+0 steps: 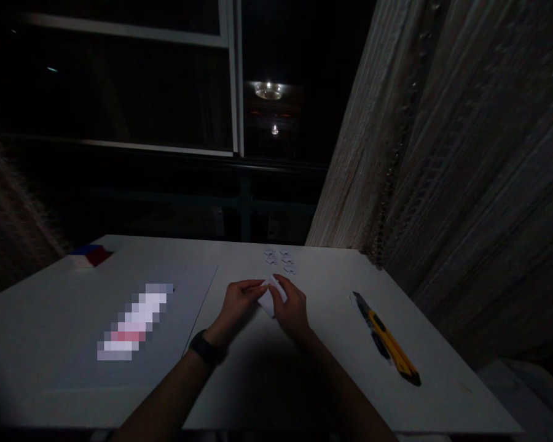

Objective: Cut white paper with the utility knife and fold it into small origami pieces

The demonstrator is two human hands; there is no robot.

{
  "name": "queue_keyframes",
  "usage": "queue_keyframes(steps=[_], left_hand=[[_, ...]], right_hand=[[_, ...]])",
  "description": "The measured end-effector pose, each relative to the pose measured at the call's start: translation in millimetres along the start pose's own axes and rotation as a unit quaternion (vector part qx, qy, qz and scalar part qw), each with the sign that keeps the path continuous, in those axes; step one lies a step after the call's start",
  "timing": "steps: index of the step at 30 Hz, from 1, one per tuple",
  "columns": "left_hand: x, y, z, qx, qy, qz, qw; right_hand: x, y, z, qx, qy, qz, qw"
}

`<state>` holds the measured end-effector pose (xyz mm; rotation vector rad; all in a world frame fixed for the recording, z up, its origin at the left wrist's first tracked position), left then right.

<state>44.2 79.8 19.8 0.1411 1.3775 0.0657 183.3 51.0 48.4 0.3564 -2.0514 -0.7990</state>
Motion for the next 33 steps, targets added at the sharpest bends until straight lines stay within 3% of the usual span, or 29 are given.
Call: queue_keyframes(steps=[16,20,25,28,33], left_hand=[[-1.4,3.5,-2.3,0.01,0.032,0.031,0.999],[-1.7,3.7,-4.3,-0.003,0.067,0.04,0.997],[2.2,3.7,0.8,0.034,0.117,0.047,0.991],[5.1,4.0,2.9,0.045,0.144,0.053,0.987],[4.5,4.1,1.0,0.011,0.139,0.067,0.988]], right_hand=[[2.7,-1.6,-0.2,-0.006,0.016,-0.009,1.0],[-3.3,0.4,1.4,0.029,0.068,0.033,0.997],[-18.2,7.8,4.4,0.065,0.153,0.113,0.98],[-23.5,10.9,5.5,0.067,0.159,0.121,0.978],[-24.9,8.6,6.7,0.053,0.138,0.125,0.981]])
Point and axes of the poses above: each hand's wrist, its own y-axis towards the middle knuckle, its own z-axis out of the palm, x = y × z, the point moved 7 cm from there along y, towards the middle knuckle
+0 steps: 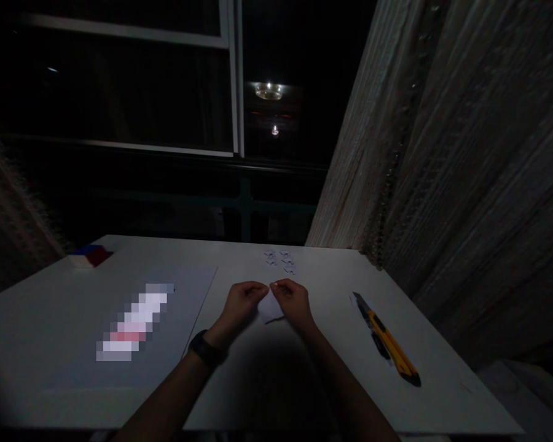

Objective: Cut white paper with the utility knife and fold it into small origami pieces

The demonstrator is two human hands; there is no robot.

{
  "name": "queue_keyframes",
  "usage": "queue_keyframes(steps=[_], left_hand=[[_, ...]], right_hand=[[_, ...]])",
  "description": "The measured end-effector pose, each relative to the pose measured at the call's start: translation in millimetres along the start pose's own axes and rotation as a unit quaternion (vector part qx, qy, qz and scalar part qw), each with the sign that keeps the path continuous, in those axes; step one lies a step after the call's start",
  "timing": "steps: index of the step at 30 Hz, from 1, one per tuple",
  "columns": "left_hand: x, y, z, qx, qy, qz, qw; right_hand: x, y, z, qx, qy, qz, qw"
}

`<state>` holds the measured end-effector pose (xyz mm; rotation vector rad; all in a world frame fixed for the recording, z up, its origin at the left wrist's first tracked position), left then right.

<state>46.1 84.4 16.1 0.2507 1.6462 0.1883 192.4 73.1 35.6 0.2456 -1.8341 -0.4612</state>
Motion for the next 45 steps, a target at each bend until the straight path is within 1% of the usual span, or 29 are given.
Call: queue_keyframes(steps=[4,8,11,14,19,25,29,36,39,45], left_hand=[[-2.0,-0.6,0.0,-0.01,-0.011,0.005,1.0],[-2.2,-0.7,0.8,-0.004,0.001,0.007,1.0],[-2.4,-0.7,1.2,0.004,-0.004,0.006,1.0],[-3.9,-1.1,0.0,-0.002,-0.012,0.002,1.0],[-5.8,-2.3,0.1,0.0,-0.052,-0.022,0.998],[-4.3,-3.5,3.1,0.039,-0.112,-0.048,0.992],[-1.8,-3.3,3.6,0.048,-0.138,-0.056,0.988],[-0.4,-3.8,4.3,0.048,-0.151,-0.068,0.985],[-0.8,-4.3,4.0,0.046,-0.141,-0.073,0.986],[-4.4,-5.2,2.3,0.039,-0.112,-0.065,0.991]], right_hand=[[3.9,-5.1,1.0,-0.014,-0.022,-0.01,1.0],[9.9,-8.3,-2.0,-0.037,-0.063,-0.03,0.997],[11.3,-8.4,-4.2,-0.049,-0.07,-0.035,0.996],[11.7,-8.0,-4.6,-0.05,-0.075,-0.043,0.995],[12.6,-8.2,-5.1,-0.057,-0.069,-0.05,0.995],[14.8,-7.9,-8.1,-0.073,-0.071,-0.056,0.993],[17.0,-8.5,-8.0,-0.072,-0.082,-0.073,0.991],[22.7,-11.4,-5.9,-0.067,-0.123,-0.127,0.982],[24.5,-12.2,-5.8,-0.07,-0.129,-0.143,0.979],[25.6,-12.7,-5.1,-0.063,-0.14,-0.14,0.978]])
Point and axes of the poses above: each hand's wrist, its own y-axis towards the middle knuckle, its own z-axis out of the palm, x = y × z, the point moved 7 cm from there along y, towards the middle knuckle
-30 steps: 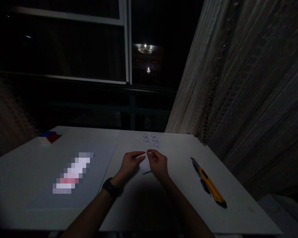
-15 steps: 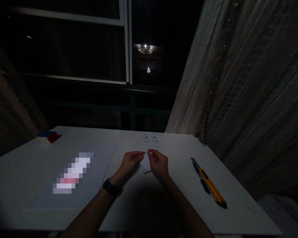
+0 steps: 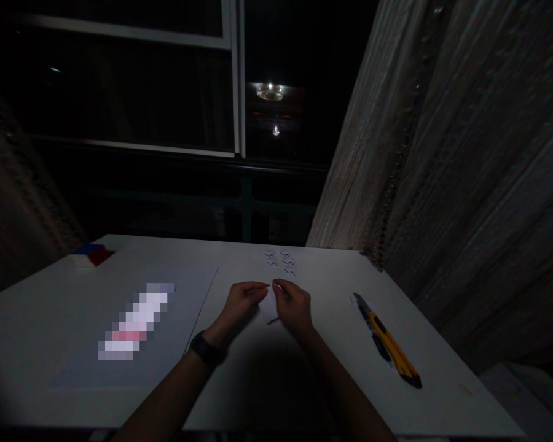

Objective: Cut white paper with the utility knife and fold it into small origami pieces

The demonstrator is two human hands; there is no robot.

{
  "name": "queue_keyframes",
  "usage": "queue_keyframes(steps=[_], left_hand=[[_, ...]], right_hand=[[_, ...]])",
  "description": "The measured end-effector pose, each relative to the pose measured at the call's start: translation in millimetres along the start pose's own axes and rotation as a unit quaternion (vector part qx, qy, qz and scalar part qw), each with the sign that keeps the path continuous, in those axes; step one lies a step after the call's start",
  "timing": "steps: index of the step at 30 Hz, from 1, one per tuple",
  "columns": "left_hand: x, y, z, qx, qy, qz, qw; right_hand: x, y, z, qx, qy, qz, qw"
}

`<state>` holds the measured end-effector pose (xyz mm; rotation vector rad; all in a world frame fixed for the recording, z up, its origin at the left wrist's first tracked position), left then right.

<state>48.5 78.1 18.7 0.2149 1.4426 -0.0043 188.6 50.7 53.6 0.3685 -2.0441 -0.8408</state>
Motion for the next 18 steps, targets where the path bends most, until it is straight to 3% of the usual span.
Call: queue_keyframes(steps=[6,18], left_hand=[[-1.2,0.2,-0.6,-0.016,0.02,0.006,1.0],[-3.0,1.1,-0.8,-0.031,0.112,0.08,0.99]], right_hand=[[0.4,0.7,-0.3,0.006,0.003,0.01,1.0],[-3.7,-1.0,3.1,0.013,0.028,0.043,0.999]])
Point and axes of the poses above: each hand's wrist, its own y-axis towards the middle knuckle, its own z-axis out of the palm, x = y × z, the point moved 7 cm from there along y, towards the middle knuckle
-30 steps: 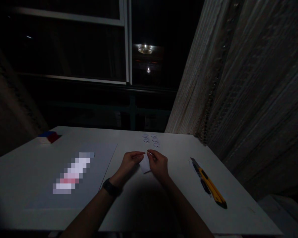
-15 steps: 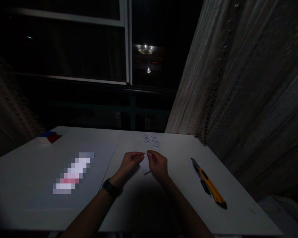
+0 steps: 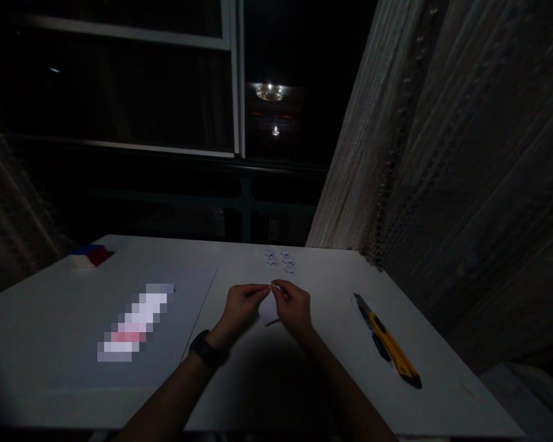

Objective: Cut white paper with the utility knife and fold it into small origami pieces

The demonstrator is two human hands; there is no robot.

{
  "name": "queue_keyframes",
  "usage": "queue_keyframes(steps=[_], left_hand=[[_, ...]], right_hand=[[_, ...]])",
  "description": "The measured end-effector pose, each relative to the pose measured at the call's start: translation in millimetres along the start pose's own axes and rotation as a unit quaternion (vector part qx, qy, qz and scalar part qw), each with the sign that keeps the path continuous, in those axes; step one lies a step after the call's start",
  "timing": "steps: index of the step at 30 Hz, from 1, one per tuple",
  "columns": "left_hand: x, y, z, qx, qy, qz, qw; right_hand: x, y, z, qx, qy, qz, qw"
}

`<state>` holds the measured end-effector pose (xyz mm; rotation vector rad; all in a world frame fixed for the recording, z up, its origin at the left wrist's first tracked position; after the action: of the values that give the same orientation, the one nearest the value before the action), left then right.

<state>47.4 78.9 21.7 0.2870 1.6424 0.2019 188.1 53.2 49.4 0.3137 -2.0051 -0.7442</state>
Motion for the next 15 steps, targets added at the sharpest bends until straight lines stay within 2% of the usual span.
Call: queue_keyframes(steps=[3,8,15], left_hand=[[4.8,1.8,-1.4,-0.005,-0.038,-0.028,0.999],[11.0,3.0,0.5,0.019,-0.108,-0.061,0.992],[11.3,4.3,-3.0,-0.01,-0.049,-0.037,0.998]], right_hand=[[0.7,-0.5,1.4,0.01,-0.005,-0.002,1.0],[4.1,-1.2,2.6,0.018,0.001,-0.007,1.0],[-17.3,1.6,7.2,0.029,0.057,0.081,0.995]])
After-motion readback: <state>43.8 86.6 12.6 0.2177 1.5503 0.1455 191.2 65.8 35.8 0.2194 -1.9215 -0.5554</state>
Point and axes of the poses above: each hand's wrist, its own y-axis towards the middle knuckle, its own z-axis out of the palm, x = y × z, the point moved 7 cm from there along y, towards the middle knuckle
